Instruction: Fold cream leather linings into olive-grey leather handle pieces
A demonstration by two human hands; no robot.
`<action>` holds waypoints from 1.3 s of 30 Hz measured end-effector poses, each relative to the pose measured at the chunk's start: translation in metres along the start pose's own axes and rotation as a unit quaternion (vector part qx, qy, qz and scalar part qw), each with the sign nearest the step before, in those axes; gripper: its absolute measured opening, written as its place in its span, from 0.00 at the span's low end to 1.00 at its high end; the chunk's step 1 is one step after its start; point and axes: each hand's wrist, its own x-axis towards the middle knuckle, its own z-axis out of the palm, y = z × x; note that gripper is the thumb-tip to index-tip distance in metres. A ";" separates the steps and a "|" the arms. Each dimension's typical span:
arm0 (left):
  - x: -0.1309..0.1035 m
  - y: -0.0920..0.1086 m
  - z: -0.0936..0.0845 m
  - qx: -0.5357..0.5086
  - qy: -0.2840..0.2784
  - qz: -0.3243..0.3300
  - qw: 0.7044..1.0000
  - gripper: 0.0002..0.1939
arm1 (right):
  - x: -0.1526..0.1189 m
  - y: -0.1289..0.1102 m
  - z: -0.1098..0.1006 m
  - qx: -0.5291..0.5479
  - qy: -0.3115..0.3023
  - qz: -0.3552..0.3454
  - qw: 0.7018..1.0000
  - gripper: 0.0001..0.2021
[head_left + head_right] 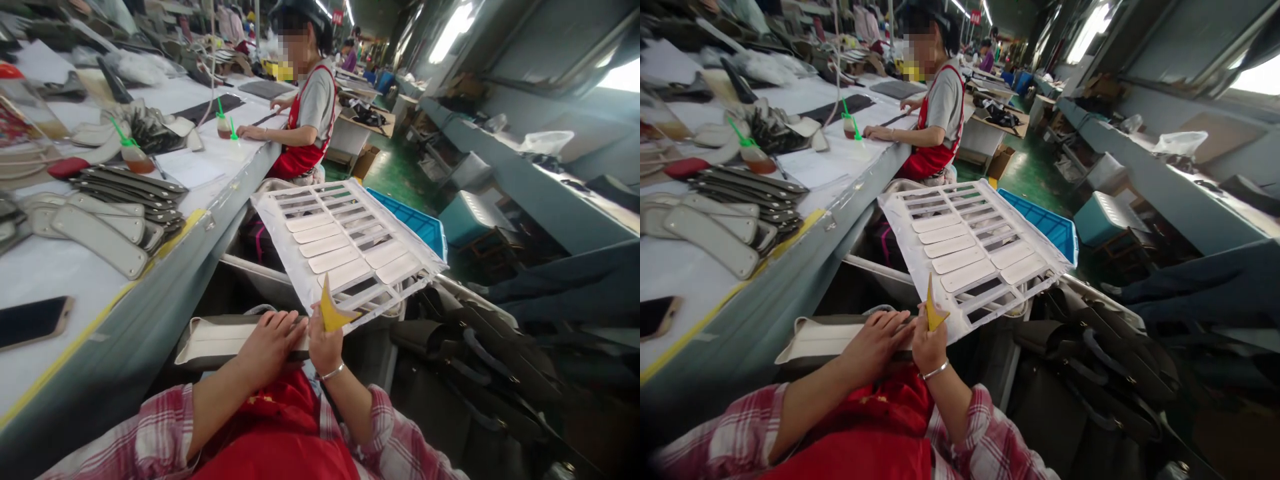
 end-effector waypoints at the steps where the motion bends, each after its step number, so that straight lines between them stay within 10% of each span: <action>1: 0.000 0.001 -0.001 0.004 0.004 0.001 1.000 0.33 | -0.001 -0.002 0.001 -0.050 -0.013 -0.036 0.998 0.13; 8: -0.017 0.008 -0.014 0.057 0.037 -0.017 0.998 0.28 | 0.003 -0.037 0.000 -0.136 -0.188 -0.027 0.972 0.16; 13: -0.097 -0.035 -0.041 -0.083 0.169 -0.157 0.969 0.28 | 0.011 -0.062 -0.008 -0.122 -0.336 0.027 0.934 0.15; 16: -0.146 -0.078 -0.036 -0.314 0.232 -0.346 0.854 0.24 | 0.023 -0.075 -0.004 -0.148 -0.480 0.047 0.863 0.12; 19: -0.162 -0.102 -0.020 -0.537 0.241 -0.376 0.715 0.25 | 0.036 -0.084 0.008 -0.231 -0.557 0.073 0.795 0.14; 22: -0.149 -0.101 -0.012 -0.625 0.253 -0.327 0.662 0.24 | 0.044 -0.089 0.022 -0.339 -0.550 0.038 0.762 0.14; 39: -0.122 -0.098 -0.005 -0.625 0.242 -0.296 0.680 0.30 | 0.041 -0.079 0.136 -0.505 -0.432 -0.182 0.725 0.21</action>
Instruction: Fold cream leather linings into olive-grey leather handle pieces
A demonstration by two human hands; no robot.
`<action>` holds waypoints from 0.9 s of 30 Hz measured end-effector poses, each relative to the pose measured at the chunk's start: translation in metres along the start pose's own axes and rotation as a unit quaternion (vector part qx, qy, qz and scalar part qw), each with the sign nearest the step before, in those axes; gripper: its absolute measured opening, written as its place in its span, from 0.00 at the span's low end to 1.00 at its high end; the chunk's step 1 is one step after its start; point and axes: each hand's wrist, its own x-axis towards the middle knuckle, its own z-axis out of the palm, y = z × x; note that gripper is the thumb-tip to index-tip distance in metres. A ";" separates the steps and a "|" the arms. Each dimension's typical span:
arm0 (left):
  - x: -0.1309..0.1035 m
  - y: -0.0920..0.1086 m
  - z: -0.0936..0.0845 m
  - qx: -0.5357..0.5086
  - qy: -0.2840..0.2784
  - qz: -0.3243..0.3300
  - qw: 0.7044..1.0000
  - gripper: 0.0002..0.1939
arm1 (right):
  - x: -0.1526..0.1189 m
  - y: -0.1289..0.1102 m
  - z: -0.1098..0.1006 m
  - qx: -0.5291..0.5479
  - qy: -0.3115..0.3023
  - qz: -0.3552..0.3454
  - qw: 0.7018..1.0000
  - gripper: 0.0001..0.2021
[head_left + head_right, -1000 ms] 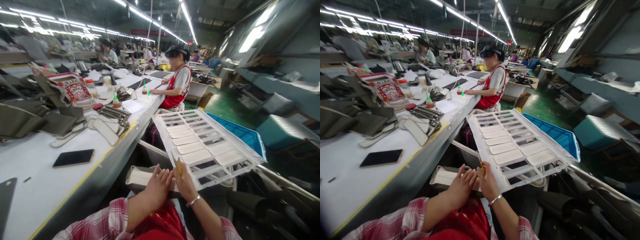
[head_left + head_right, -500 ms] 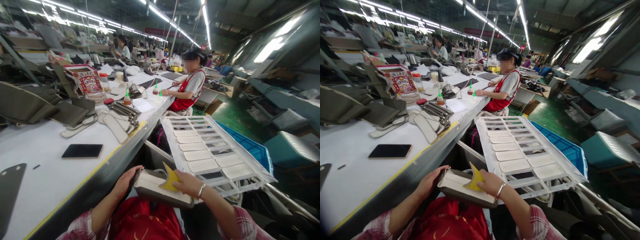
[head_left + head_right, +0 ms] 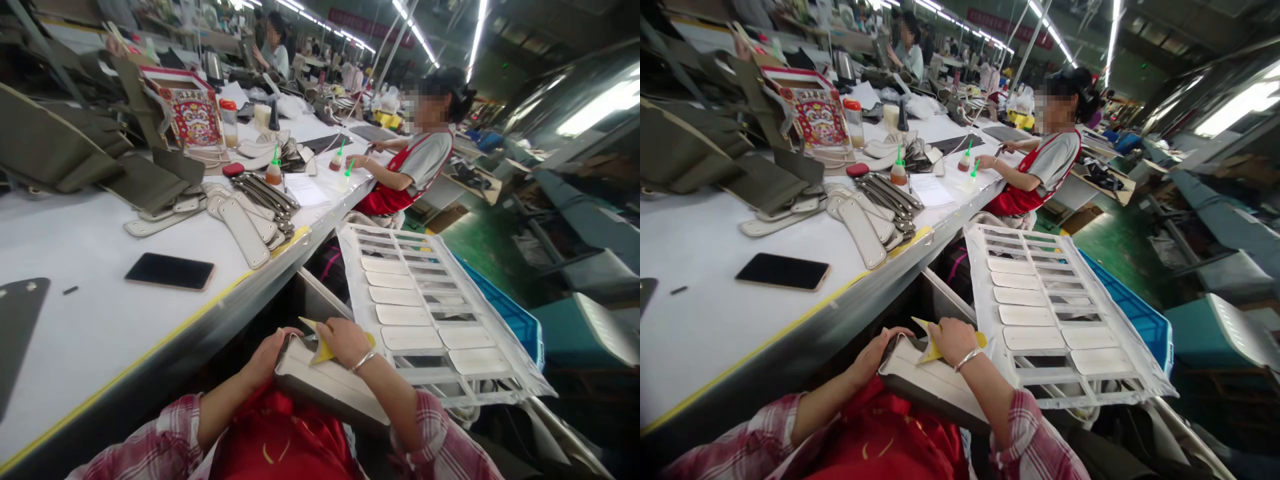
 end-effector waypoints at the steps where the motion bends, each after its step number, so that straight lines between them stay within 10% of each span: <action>1: -0.002 -0.001 0.000 -0.006 0.004 0.000 1.000 0.30 | 0.004 -0.004 0.001 -0.003 0.008 -0.010 1.000 0.21; 14: 0.021 0.006 -0.013 -0.228 -0.024 -0.110 0.967 0.41 | 0.053 -0.012 0.010 0.013 0.127 -0.210 0.969 0.24; 21: 0.018 0.007 -0.014 -0.034 0.030 -0.127 0.991 0.36 | 0.085 -0.026 -0.005 0.009 0.077 -0.415 0.907 0.23; 27: 0.031 0.013 -0.040 -0.009 -0.185 -0.064 0.981 0.34 | 0.106 -0.041 -0.008 -0.007 0.035 -0.538 0.842 0.23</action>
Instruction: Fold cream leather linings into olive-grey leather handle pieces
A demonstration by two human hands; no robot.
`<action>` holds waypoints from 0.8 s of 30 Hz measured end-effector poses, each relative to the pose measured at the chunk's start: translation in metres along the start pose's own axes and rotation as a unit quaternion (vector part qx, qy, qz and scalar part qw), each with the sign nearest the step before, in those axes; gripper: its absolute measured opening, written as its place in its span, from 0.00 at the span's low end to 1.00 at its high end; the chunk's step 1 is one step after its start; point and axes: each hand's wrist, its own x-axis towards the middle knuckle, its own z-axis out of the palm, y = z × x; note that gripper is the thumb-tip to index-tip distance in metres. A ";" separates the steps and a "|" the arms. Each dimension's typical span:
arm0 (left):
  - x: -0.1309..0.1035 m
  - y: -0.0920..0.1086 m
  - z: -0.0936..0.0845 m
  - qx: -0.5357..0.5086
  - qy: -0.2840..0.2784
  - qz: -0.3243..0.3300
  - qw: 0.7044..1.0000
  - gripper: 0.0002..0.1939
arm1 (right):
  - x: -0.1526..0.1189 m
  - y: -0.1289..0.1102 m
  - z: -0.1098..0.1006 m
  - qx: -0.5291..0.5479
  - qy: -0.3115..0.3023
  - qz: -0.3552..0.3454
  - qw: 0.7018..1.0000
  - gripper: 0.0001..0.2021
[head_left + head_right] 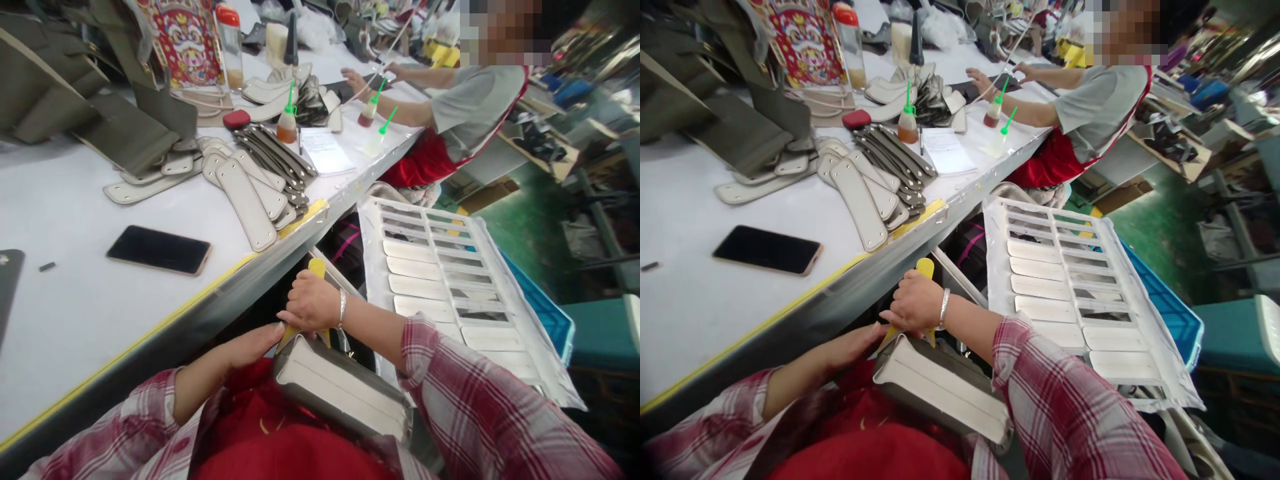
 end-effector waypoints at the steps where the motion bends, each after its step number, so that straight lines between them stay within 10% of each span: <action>1: 0.001 0.000 -0.005 0.018 -0.014 0.006 1.000 0.34 | 0.002 0.001 0.001 0.003 -0.003 -0.019 1.000 0.23; 11: 0.004 -0.014 -0.004 0.059 0.038 -0.050 0.996 0.36 | 0.017 0.004 0.002 -0.047 -0.087 -0.135 0.986 0.17; 24: 0.002 -0.019 0.019 0.123 0.091 -0.078 0.985 0.33 | 0.009 -0.008 -0.001 -0.022 -0.157 -0.085 0.984 0.09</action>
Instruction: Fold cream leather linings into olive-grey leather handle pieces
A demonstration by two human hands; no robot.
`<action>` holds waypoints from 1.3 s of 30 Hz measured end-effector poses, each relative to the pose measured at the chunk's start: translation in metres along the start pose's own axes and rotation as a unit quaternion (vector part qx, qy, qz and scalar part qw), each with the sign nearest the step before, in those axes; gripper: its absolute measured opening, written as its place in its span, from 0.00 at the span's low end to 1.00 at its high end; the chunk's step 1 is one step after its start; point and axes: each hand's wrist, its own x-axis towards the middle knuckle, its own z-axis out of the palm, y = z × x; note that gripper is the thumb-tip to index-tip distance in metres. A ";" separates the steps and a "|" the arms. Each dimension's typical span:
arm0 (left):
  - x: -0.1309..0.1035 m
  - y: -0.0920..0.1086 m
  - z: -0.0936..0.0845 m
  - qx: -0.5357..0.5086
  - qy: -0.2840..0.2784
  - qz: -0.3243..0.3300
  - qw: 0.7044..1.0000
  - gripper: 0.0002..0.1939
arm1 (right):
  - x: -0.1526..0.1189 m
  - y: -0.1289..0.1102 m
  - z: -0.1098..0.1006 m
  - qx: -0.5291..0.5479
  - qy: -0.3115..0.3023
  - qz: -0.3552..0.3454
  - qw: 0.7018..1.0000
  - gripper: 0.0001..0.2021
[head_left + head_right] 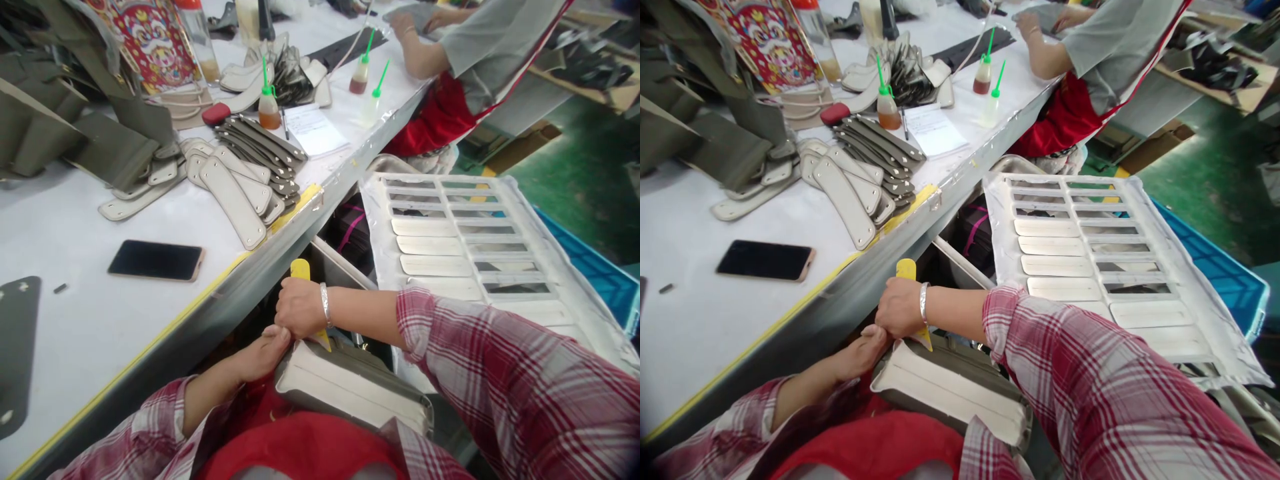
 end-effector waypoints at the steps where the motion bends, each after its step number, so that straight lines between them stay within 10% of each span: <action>1: 0.000 0.000 -0.001 0.000 -0.003 -0.003 1.000 0.33 | -0.001 -0.001 -0.001 0.001 -0.007 0.009 1.000 0.10; 39: 0.017 0.010 -0.021 -0.009 -0.157 0.009 0.987 0.21 | -0.027 -0.036 0.022 0.025 0.061 0.275 0.959 0.26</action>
